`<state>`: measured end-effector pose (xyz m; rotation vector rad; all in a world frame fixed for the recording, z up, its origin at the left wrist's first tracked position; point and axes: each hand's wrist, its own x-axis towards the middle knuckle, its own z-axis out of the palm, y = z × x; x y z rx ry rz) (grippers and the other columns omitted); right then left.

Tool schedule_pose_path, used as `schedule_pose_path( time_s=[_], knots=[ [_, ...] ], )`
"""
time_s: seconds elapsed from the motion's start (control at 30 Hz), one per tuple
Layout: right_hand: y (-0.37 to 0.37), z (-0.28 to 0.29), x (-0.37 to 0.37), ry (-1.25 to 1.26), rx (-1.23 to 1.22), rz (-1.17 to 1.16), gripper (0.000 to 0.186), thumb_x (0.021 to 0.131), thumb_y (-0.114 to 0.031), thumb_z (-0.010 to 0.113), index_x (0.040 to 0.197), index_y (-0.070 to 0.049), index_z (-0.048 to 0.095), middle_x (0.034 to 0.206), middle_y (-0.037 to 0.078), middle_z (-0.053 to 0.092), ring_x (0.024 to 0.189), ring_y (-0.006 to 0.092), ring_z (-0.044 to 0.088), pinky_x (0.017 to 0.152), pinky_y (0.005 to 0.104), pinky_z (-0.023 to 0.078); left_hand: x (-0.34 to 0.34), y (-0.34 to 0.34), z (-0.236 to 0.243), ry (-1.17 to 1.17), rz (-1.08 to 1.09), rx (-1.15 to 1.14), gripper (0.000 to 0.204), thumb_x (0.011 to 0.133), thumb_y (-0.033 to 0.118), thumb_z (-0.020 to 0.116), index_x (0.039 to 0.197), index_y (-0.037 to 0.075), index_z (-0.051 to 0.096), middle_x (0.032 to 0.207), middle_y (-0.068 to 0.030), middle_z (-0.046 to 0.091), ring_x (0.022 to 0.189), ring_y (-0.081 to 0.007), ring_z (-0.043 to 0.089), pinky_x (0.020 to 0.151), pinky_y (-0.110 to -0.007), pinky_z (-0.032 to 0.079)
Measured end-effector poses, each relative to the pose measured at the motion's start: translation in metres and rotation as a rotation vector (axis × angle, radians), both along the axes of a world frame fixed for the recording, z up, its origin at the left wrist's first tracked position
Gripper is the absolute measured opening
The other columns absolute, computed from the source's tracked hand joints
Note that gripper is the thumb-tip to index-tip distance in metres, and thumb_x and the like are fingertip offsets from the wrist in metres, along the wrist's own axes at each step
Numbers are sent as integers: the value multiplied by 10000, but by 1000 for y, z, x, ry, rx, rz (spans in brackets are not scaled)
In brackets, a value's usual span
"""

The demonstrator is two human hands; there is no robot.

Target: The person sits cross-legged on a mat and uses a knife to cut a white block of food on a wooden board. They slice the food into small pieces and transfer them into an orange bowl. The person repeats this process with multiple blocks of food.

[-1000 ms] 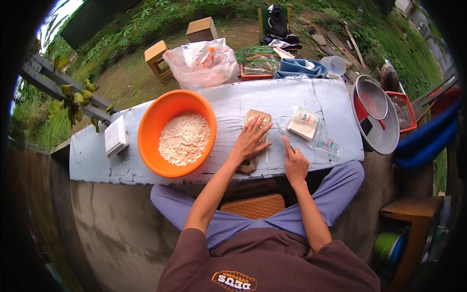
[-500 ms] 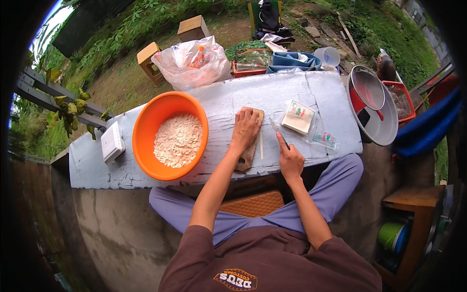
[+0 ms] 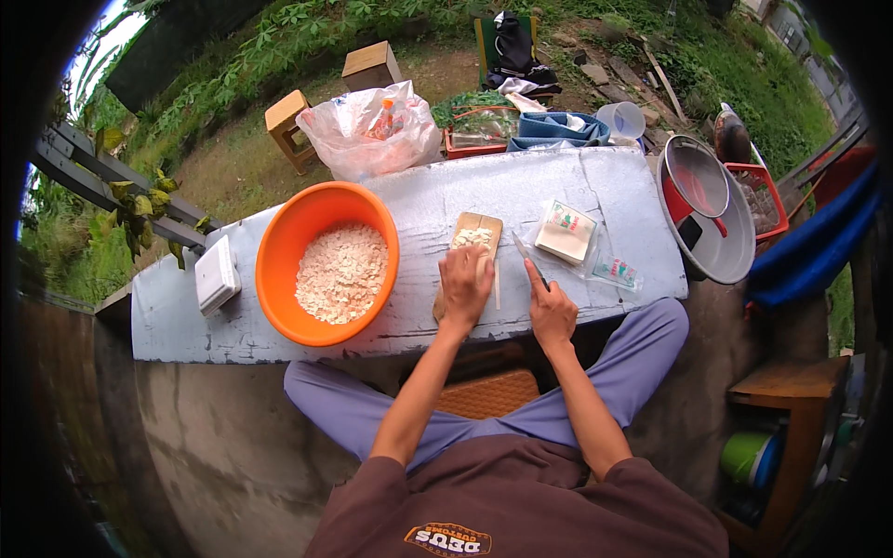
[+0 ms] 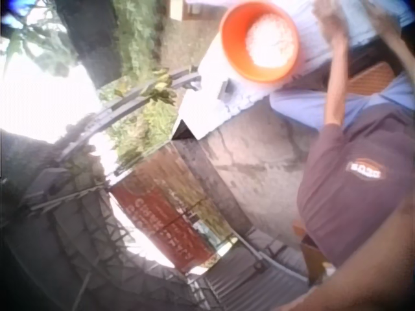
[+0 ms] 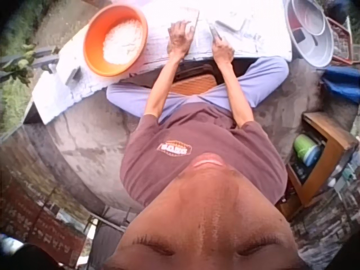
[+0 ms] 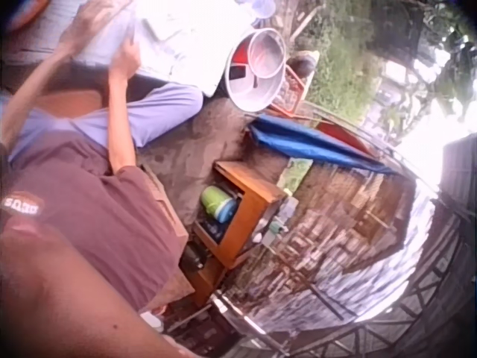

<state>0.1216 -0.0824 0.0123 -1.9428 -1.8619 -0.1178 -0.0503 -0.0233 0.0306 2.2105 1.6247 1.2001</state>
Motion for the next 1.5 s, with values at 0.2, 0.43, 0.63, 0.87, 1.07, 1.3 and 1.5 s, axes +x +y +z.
schedule_pose_path(
  time_s=[0.2, 0.43, 0.63, 0.87, 1.07, 1.3, 1.5],
  knots=[
    [-2, -1, 0, 21, -4, 17, 664, 892, -132, 658, 1471, -418, 502, 692, 57, 516, 574, 259, 607, 520, 413, 520, 11, -61, 3, 213, 55, -148, 199, 826, 204, 744, 981, 96, 683, 1042, -88, 563, 1030, -277, 501, 907, -420, 374],
    [-2, 3, -2, 32, -19, 16, 669, 886, -125, 664, 1468, -415, 507, 694, 56, 518, 576, 257, 609, 528, 404, 523, 21, -63, -7, 206, 136, -171, 163, 788, 171, 744, 910, 81, 686, 1063, -100, 538, 1052, -279, 484, 915, -425, 385],
    [-3, -1, 2, 19, -30, 26, 654, 896, -147, 655, 1470, -420, 501, 707, 57, 522, 596, 252, 614, 543, 406, 526, 28, -68, -7, 197, 50, -175, 185, 776, 136, 724, 951, 81, 696, 1116, -106, 555, 1100, -272, 493, 982, -420, 342],
    [-4, 2, 1, 36, -39, 32, 663, 896, -144, 654, 1472, -429, 493, 712, 58, 528, 601, 250, 614, 546, 408, 526, 6, -71, 0, 213, -165, -191, 161, 799, 156, 733, 957, 136, 714, 1110, -44, 588, 1111, -236, 514, 1002, -430, 304],
    [-4, 5, 1, 41, -46, 33, 678, 894, -138, 662, 1477, -435, 483, 710, 60, 533, 602, 255, 615, 550, 416, 528, -14, -62, 1, 234, -252, -233, 134, 819, 176, 755, 935, 121, 714, 1056, -33, 613, 1092, -236, 523, 983, -423, 318],
    [-4, 4, 1, 35, -52, 43, 657, 910, -145, 653, 1477, -431, 485, 710, 61, 531, 601, 256, 612, 562, 418, 531, -9, -57, 7, 288, -314, -232, 88, 818, 135, 718, 891, 90, 699, 968, -53, 629, 1080, -240, 532, 972, -424, 324],
    [-5, 5, 2, 33, -55, 54, 639, 919, -146, 644, 1470, -431, 493, 710, 62, 532, 607, 261, 615, 566, 418, 529, -15, -65, 3, 82, -281, -320, 92, 808, 125, 710, 897, 103, 706, 839, -23, 671, 956, -215, 590, 957, -418, 321]
  ],
)
